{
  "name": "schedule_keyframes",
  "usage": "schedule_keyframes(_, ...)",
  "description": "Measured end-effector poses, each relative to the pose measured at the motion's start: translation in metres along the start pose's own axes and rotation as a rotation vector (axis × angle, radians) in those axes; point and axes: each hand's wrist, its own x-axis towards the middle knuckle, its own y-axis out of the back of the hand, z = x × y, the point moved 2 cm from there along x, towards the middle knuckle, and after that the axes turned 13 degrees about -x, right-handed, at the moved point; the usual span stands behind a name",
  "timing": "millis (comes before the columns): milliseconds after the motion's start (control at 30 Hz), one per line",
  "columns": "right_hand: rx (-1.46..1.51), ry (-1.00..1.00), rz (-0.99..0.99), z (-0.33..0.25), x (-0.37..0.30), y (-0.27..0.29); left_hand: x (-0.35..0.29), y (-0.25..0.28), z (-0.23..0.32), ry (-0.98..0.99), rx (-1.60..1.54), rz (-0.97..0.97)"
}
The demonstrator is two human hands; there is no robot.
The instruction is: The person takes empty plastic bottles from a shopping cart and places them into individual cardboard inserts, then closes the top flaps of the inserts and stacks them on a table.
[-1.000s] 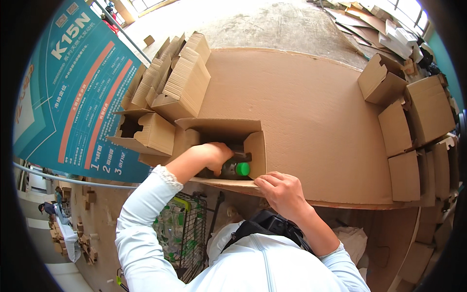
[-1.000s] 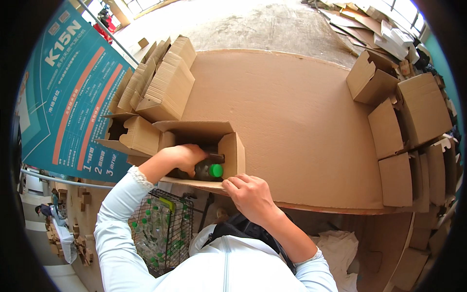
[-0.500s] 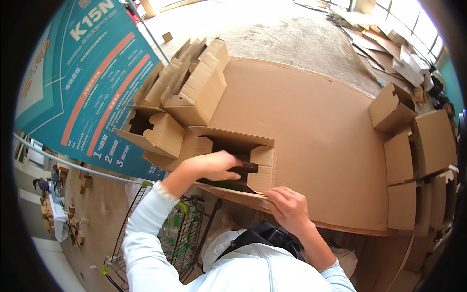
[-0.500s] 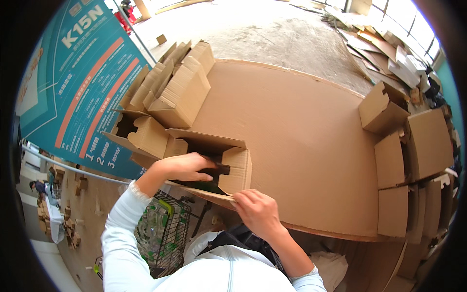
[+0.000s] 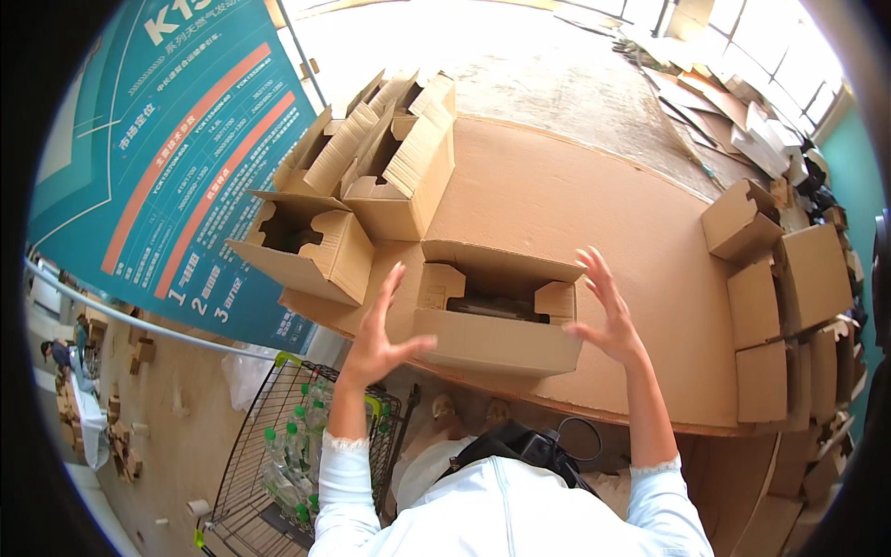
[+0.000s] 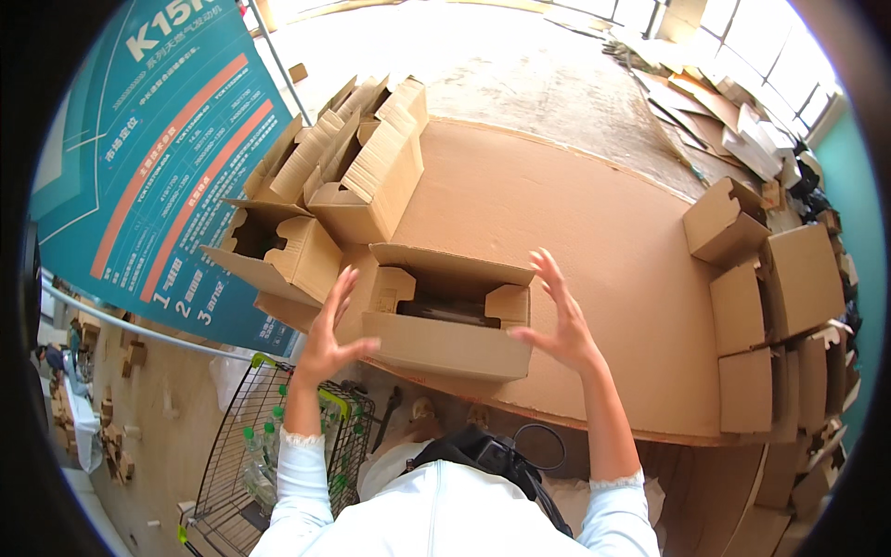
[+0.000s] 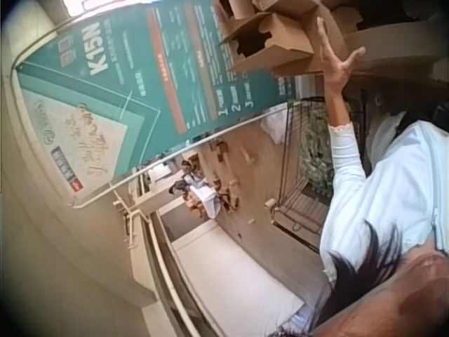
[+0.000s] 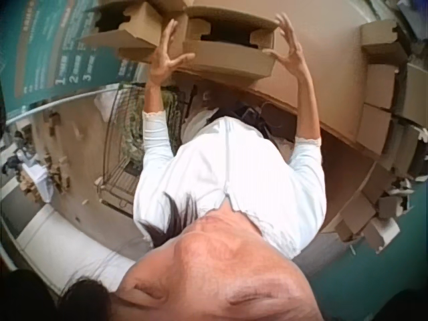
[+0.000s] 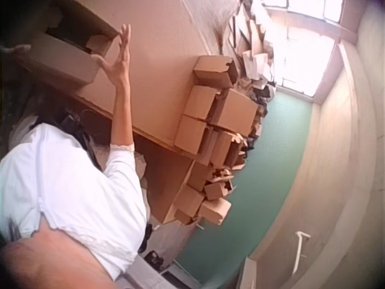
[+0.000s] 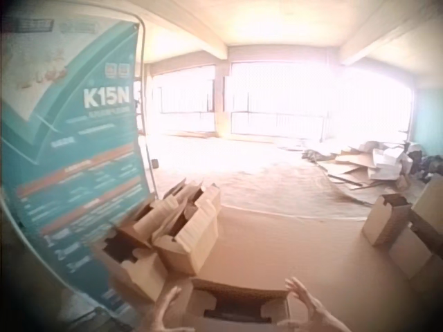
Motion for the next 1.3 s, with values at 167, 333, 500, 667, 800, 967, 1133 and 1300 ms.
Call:
schedule_keyframes(167,0.023,-0.173,-0.023,0.033,0.013,-0.034,0.037,-0.02,-0.033,-0.263,0.343,0.033)
schedule_keyframes(333,-0.141,0.03,0.109,0.018,-0.004,-0.03,0.037,-0.028,-0.01,-0.416,0.261,0.118)
schedule_keyframes(500,-0.625,0.099,-0.094,-0.009,-0.014,-0.03,0.031,-0.018,-0.022,-0.404,0.568,-0.301)
schedule_keyframes(667,-0.806,0.02,-0.309,-0.02,-0.019,-0.026,0.051,-0.02,0.001,-0.237,0.835,-0.654)
schedule_keyframes(800,-0.862,0.012,-0.45,-0.037,-0.012,-0.021,0.068,-0.027,0.005,-0.147,0.927,-0.741)
schedule_keyframes(967,-0.846,-0.055,-0.462,-0.045,-0.012,-0.032,0.062,-0.029,0.009,-0.13,0.914,-0.715)
schedule_keyframes(1133,-0.92,0.163,-0.403,-0.043,0.023,-0.035,0.029,-0.015,0.015,-0.043,0.877,-0.466)
schedule_keyframes(1300,-0.98,0.446,-0.329,-0.042,0.098,-0.074,0.003,0.007,0.016,0.101,0.91,-0.147)
